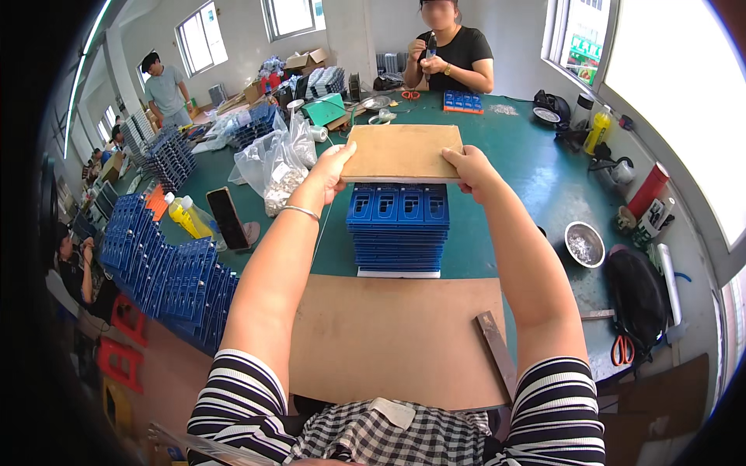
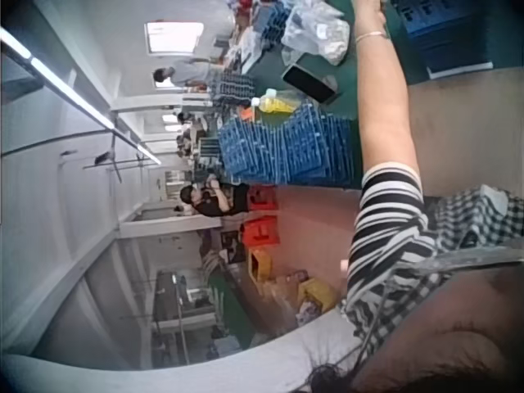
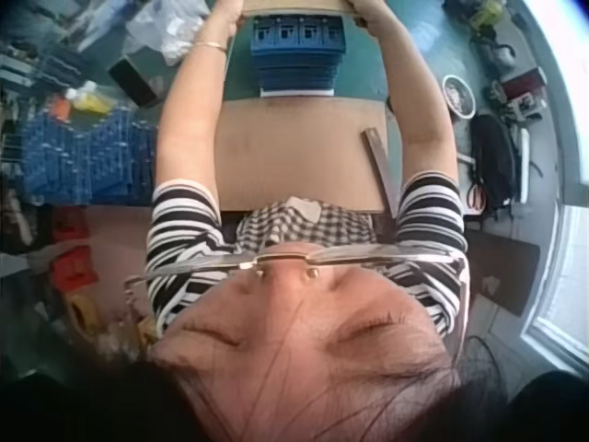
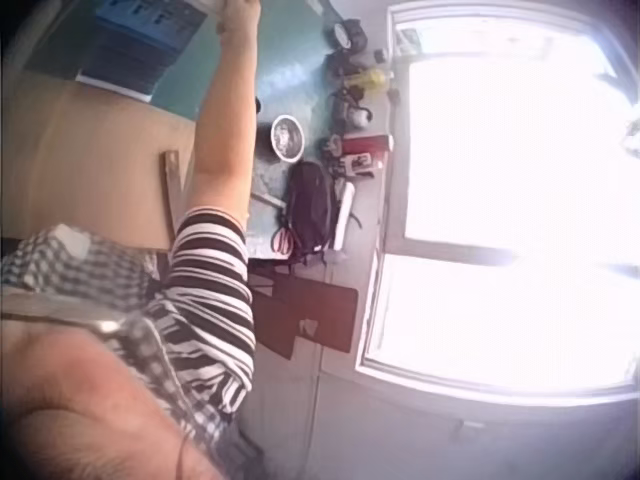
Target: The person solders components onto a circuit board panel using a soldering iron, places the panel onto a stack, and positions another circuit board panel to solder components onto it.
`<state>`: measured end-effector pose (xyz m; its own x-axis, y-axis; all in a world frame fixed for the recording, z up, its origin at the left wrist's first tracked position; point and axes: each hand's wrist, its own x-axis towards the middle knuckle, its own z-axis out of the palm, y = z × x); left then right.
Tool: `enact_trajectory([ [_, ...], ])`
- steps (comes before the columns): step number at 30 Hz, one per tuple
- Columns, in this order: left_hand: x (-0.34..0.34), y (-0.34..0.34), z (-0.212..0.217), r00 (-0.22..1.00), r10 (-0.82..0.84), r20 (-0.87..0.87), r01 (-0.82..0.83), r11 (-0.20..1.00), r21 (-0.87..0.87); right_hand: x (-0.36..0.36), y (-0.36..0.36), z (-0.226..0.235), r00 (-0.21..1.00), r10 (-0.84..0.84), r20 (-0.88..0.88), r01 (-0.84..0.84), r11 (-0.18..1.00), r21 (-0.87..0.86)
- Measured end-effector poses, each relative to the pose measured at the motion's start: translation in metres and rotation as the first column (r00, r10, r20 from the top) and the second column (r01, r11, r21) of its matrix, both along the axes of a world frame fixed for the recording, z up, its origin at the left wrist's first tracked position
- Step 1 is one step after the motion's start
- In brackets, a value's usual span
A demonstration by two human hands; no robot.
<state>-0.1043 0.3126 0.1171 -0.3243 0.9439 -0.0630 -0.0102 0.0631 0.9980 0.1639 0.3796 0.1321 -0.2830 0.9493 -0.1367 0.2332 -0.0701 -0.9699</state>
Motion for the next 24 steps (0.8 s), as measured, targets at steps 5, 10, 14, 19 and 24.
enact_trajectory([
  [5, 0.0, -0.003, -0.011, 1.0, -0.029, -0.009, 0.028, 0.999, -0.03, -0.001, 0.0, -0.008, 0.999, -0.032, 0.04, 0.034, 0.998, -0.047],
  [10, 0.003, -0.011, -0.001, 0.998, -0.064, 0.003, 0.064, 0.984, -0.168, 0.002, -0.008, -0.001, 1.0, -0.003, -0.017, 0.0, 0.987, -0.159],
  [14, -0.007, -0.005, -0.006, 0.994, -0.111, 0.023, 0.114, 0.982, -0.15, 0.005, -0.003, 0.001, 0.997, 0.073, -0.006, -0.073, 0.981, -0.182],
  [19, -0.002, 0.001, -0.009, 0.988, -0.11, 0.109, 0.122, 0.987, -0.108, 0.007, 0.001, 0.001, 0.999, 0.037, -0.035, -0.042, 0.986, -0.164],
  [24, -0.008, -0.015, -0.003, 0.977, -0.072, 0.202, 0.078, 0.997, -0.02, -0.002, -0.008, 0.01, 0.998, 0.016, -0.061, -0.021, 0.996, -0.085],
])
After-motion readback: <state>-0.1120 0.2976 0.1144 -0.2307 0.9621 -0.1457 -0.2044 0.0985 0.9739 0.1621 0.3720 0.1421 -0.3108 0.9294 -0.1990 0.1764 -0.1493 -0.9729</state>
